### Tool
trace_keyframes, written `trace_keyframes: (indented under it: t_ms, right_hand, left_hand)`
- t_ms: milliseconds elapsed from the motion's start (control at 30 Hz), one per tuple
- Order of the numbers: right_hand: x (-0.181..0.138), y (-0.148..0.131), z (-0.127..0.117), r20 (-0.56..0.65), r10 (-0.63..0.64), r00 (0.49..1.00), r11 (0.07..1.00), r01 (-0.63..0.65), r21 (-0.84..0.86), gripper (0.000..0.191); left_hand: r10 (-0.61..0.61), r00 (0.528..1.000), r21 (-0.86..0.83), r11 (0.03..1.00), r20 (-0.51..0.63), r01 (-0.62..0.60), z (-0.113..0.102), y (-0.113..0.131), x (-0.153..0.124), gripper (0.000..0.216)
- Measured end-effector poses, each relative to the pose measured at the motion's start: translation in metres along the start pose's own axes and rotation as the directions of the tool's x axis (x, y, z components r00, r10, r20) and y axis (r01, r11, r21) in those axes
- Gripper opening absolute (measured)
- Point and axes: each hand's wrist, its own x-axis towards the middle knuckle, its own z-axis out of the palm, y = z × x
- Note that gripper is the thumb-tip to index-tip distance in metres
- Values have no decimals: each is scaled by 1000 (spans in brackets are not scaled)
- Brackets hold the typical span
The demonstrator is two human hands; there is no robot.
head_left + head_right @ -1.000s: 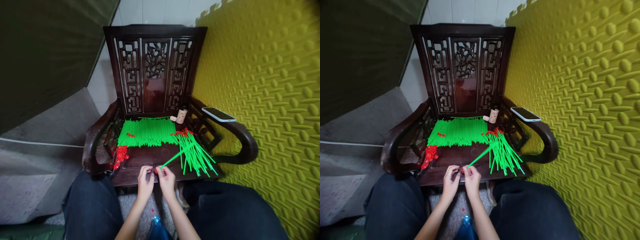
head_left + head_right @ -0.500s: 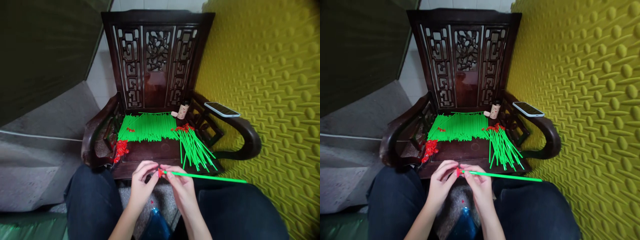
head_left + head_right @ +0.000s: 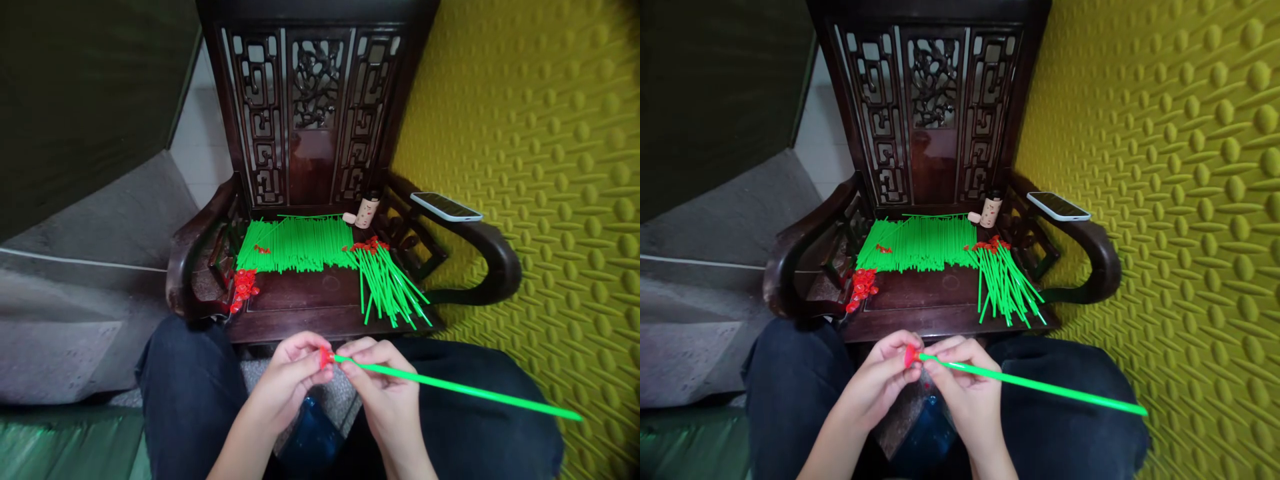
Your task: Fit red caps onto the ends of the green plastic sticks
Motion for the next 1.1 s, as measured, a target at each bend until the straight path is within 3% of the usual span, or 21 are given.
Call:
trace_keyframes:
  t_ms: [133,267,467,767,867,933,1033,1100]
  right_hand:
    - [-3,-7,1,95,15,995,1000,-17,16,15]
    - [2,-19,-1,226,62,972,998,-60,-16,16]
    - [13,-33,-3,359,124,925,988,-81,-135,17]
    - [17,-43,1,389,100,916,950,28,-311,18]
    - [11,-35,5,314,44,948,973,31,-230,20]
    - [6,-28,10,220,51,974,997,-36,-72,20]
    - [2,-19,16,152,206,967,951,-234,200,15]
    - [2,-18,18,156,300,941,902,-334,275,13]
  left_hand:
    - [-70,995,-65,995,77,75,-5,2,-3,16]
    - [-67,992,-47,996,106,72,-8,3,-7,15]
    - [-17,999,30,999,49,15,-9,7,-12,15]
    - [18,999,-7,1000,28,-18,-5,9,-16,16]
    - [67,995,-47,997,68,-64,0,11,-18,12]
    - [110,987,-87,991,115,-100,4,12,-19,10]
    - [109,979,-108,990,171,-92,8,12,-21,8]
    - [75,982,-92,994,171,-60,8,11,-21,8]
